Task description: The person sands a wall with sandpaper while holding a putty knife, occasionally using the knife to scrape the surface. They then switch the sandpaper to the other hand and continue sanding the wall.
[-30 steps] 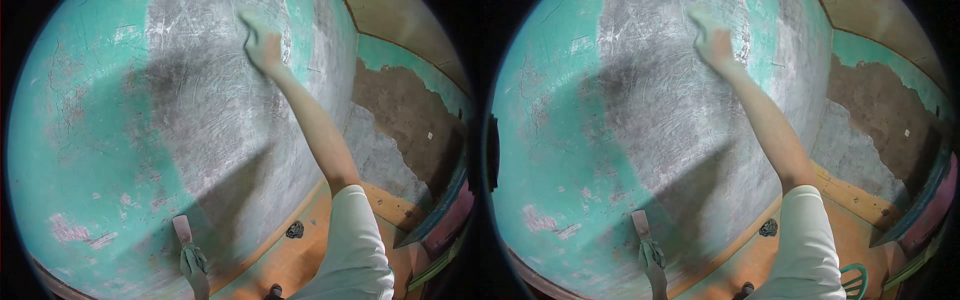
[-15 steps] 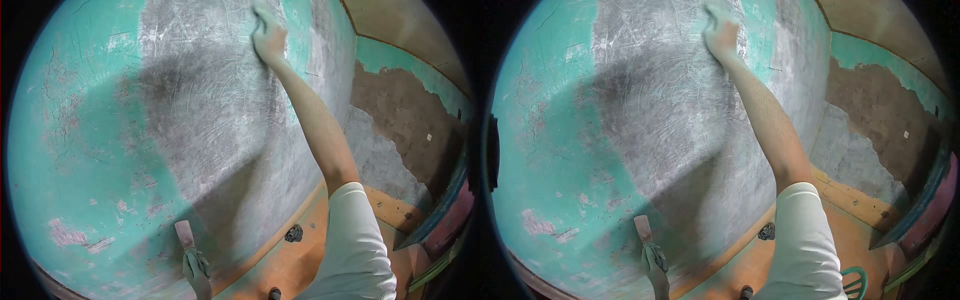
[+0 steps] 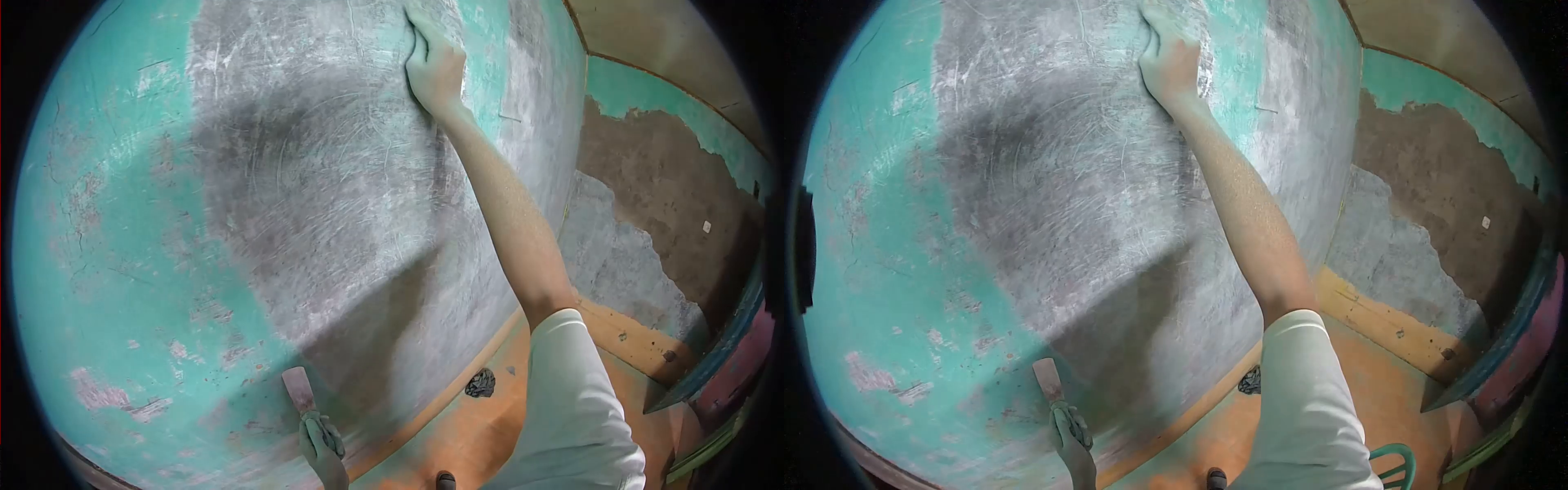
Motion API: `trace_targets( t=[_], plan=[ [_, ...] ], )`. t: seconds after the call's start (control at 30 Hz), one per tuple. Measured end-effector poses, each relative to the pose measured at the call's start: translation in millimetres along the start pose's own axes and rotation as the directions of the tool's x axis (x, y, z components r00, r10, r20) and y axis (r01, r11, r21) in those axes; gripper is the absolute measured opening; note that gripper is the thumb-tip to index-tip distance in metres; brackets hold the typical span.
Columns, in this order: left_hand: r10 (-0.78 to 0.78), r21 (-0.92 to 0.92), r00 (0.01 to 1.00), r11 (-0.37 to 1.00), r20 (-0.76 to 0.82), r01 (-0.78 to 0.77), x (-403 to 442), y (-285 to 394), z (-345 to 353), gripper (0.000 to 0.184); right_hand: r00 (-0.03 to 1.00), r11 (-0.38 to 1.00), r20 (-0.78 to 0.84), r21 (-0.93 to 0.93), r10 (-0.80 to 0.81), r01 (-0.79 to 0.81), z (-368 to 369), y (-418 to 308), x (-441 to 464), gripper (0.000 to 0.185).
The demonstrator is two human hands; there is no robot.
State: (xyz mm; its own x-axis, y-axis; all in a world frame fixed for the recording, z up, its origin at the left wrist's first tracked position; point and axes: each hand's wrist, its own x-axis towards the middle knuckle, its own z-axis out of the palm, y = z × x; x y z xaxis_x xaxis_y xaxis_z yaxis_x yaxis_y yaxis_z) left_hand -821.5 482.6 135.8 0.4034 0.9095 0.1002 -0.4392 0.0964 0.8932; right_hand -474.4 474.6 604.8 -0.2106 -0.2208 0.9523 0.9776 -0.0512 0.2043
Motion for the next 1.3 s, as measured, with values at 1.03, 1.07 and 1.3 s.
trace_targets(
  t=[1.03, 1.07, 1.3],
  plan=[
    [0.041, -0.016, 0.998, 0.999, 0.040, -0.041, -16.5, 10.8, 14.1, 0.027, 0.982, 0.979, 0.003, 0.074, 0.189, -0.189, -11.3, -35.8, -87.4, 0.030],
    [0.033, -0.032, 0.999, 0.999, 0.024, -0.032, -16.0, 12.3, 11.8, 0.027, 0.999, 0.997, -0.037, 0.078, -0.006, 0.009, -6.6, -43.9, -87.9, 0.025],
    [0.091, -0.005, 0.994, 0.996, 0.055, -0.091, -15.6, 13.7, 9.3, 0.028, 0.989, 0.997, -0.127, 0.021, -0.070, 0.073, 17.8, 2.7, 13.7, 0.035]
  ],
)
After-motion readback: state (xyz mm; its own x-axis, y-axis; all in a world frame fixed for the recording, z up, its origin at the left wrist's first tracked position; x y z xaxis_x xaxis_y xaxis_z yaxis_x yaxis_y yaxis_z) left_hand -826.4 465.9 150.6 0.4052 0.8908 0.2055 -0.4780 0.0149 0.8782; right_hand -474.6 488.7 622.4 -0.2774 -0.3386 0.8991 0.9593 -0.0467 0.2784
